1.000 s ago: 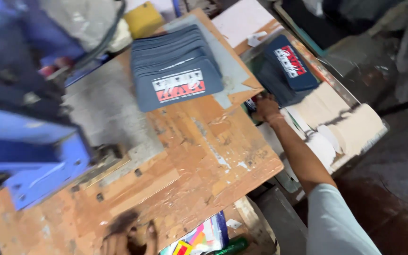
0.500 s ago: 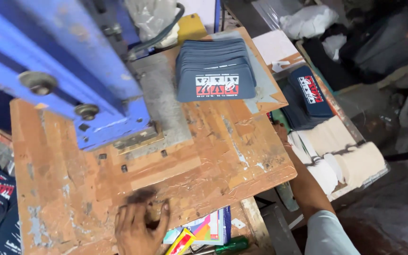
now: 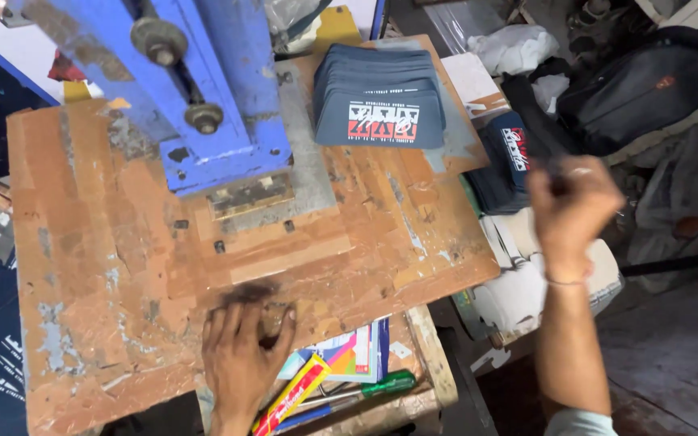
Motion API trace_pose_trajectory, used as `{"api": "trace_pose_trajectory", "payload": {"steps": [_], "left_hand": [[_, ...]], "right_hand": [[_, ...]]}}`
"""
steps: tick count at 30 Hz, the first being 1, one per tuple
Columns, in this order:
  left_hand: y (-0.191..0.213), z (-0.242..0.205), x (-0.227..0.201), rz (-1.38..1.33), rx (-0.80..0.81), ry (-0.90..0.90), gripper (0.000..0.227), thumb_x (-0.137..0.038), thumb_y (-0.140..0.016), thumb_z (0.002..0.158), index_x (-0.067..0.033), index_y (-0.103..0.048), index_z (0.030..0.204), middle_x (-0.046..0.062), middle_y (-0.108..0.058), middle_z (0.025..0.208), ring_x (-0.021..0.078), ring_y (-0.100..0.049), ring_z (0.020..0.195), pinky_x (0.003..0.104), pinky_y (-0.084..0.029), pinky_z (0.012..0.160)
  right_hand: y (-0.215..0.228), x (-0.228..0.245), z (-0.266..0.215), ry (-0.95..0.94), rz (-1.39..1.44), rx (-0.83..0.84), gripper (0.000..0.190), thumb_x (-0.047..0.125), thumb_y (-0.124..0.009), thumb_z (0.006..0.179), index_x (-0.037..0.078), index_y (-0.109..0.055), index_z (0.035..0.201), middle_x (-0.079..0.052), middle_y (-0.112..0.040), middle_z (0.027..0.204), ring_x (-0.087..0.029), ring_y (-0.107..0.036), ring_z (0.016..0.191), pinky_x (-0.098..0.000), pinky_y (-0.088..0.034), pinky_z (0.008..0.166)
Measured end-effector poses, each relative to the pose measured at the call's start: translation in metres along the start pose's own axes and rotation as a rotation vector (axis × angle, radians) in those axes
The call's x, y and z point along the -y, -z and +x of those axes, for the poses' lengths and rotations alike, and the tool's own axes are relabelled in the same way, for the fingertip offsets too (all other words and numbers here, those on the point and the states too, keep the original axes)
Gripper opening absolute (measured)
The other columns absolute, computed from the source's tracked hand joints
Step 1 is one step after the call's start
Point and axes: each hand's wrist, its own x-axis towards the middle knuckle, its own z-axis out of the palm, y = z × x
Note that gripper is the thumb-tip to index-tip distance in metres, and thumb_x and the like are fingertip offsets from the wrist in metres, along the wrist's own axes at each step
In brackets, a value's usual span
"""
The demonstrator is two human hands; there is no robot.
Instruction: The person repeatedly places dark blue rectangular cards under a blue manual press machine on a wooden table. They press down on the machine's lever to stamp the cards, then remove them and place them into a wooden crate to the left.
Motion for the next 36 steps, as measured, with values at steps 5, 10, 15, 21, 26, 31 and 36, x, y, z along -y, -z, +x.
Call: {"api": "trace_pose_trajectory", "payload": {"steps": [5,10,15,21,26,31,36], "left_hand": [[0.017,0.0,0.005,-0.146,0.06,0.004,0.033,-0.027,-0.08,0.08,-0.0053,-0.071,0.103,0.01,-0.068,0.09,0.031,-0.062,0.087,0.045,-0.049,0.08],[0.044,0.002,0.052,-0.418,0.136,0.139,0.032,-0.018,-0.081,0.079,-0.007,-0.069,0.107,0.006,-0.074,0.102,0.021,-0.07,0.087,0.036,-0.056,0.078],[0.082,0.054,0.128,-0.369,-0.04,0.074,0.017,-0.01,-0.075,0.095,-0.0051,-0.061,0.104,0.009,-0.073,0.122,0.0155,-0.071,0.096,0.03,-0.056,0.086],[0.065,0.172,0.189,-0.289,-0.065,0.081,0.03,-0.012,-0.077,0.104,0.0004,-0.066,0.129,0.008,-0.075,0.104,0.0122,-0.066,0.084,0.029,-0.053,0.075],[0.001,0.217,0.218,-0.417,-0.004,0.109,0.035,-0.019,-0.079,0.102,-0.0019,-0.066,0.13,0.008,-0.074,0.1,0.0107,-0.065,0.081,0.028,-0.053,0.072],[-0.012,0.196,0.204,-0.356,0.023,0.124,0.032,-0.018,-0.081,0.096,-0.0049,-0.069,0.123,0.008,-0.072,0.086,0.0149,-0.064,0.071,0.032,-0.052,0.064],[0.006,0.184,0.204,-0.239,-0.006,0.039,0.026,-0.019,-0.082,0.096,-0.0073,-0.072,0.116,0.005,-0.072,0.08,0.0155,-0.066,0.067,0.034,-0.052,0.062]], "right_hand": [[-0.085,0.095,-0.005,0.165,0.122,0.387,0.028,0.018,-0.078,0.085,0.0,-0.075,0.106,-0.02,-0.07,0.103,-0.036,-0.067,0.089,-0.0433,-0.055,0.077],[-0.1,0.097,-0.002,0.212,0.075,0.546,0.05,0.038,-0.083,0.08,0.007,-0.075,0.118,-0.018,-0.068,0.124,-0.041,-0.062,0.116,-0.0479,-0.049,0.1],[-0.087,0.061,-0.015,0.284,0.039,0.553,0.046,0.039,-0.077,0.089,0.006,-0.073,0.121,-0.019,-0.067,0.132,-0.039,-0.063,0.121,-0.0481,-0.047,0.103],[-0.072,0.079,-0.018,0.098,-0.137,0.514,0.045,0.044,-0.078,0.086,0.01,-0.078,0.115,-0.019,-0.07,0.121,-0.039,-0.064,0.108,-0.0476,-0.052,0.093],[-0.073,0.05,-0.013,0.053,0.025,0.59,0.028,0.035,-0.07,0.098,0.011,-0.077,0.111,-0.018,-0.074,0.113,-0.038,-0.07,0.093,-0.0456,-0.056,0.08],[-0.051,0.115,-0.057,0.118,-0.173,0.307,0.028,0.022,-0.068,0.106,-0.002,-0.071,0.121,-0.022,-0.071,0.106,-0.042,-0.068,0.097,-0.0498,-0.053,0.081],[-0.043,0.168,-0.104,0.24,0.077,0.569,0.055,0.033,-0.068,0.096,-0.005,-0.06,0.136,-0.027,-0.06,0.141,-0.043,-0.052,0.138,-0.052,-0.039,0.117]]}}
